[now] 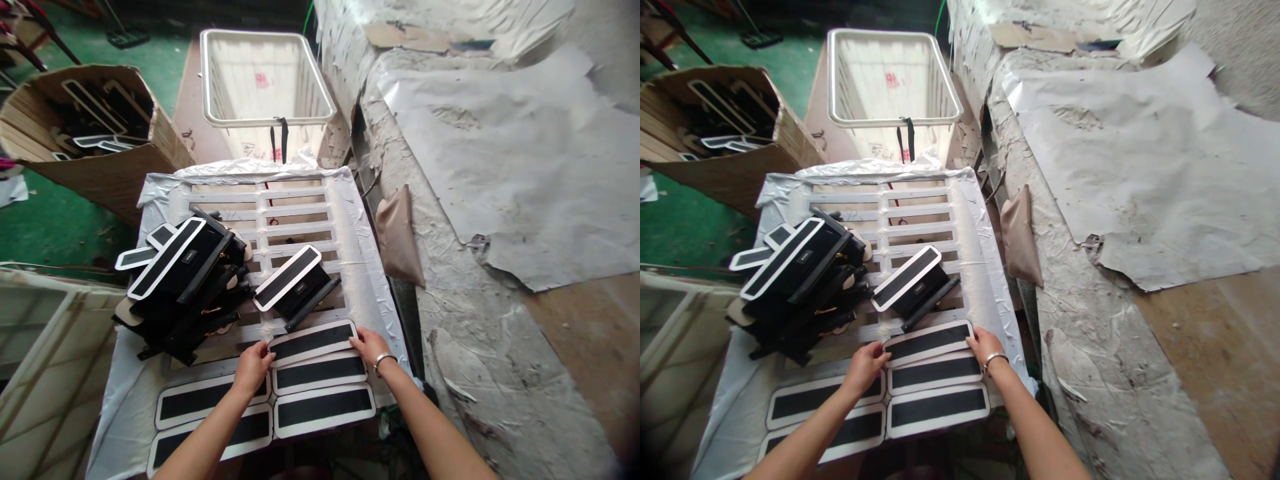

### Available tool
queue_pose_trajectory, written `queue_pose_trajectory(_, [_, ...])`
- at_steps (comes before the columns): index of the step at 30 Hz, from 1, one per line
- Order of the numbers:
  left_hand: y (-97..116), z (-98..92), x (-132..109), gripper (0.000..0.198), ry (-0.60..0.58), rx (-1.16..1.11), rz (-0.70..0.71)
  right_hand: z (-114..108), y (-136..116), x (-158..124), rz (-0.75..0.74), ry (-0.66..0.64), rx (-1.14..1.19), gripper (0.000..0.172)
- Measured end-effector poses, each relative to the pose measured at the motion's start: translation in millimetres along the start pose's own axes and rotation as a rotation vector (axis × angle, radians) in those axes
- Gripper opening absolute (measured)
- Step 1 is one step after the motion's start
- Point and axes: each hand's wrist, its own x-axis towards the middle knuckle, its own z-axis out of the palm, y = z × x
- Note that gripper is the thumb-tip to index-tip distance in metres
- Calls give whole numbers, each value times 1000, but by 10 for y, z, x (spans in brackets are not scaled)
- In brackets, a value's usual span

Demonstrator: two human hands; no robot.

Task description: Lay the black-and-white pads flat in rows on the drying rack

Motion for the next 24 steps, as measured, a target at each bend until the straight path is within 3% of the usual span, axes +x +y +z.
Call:
queue_pose_trajectory(7, [97,2,38,21,22,158,-17,-140,1,29,-17,-77,-278,20])
queue_pose_trajectory(15, [243,-52,76,23,55,366,-15,-94,-19,-70,-3,35,-332,28])
queue_pose_trajectory(24, [216,-100,166,22,42,372,-28,-142,-63,-6,-25,-20,-337,22])
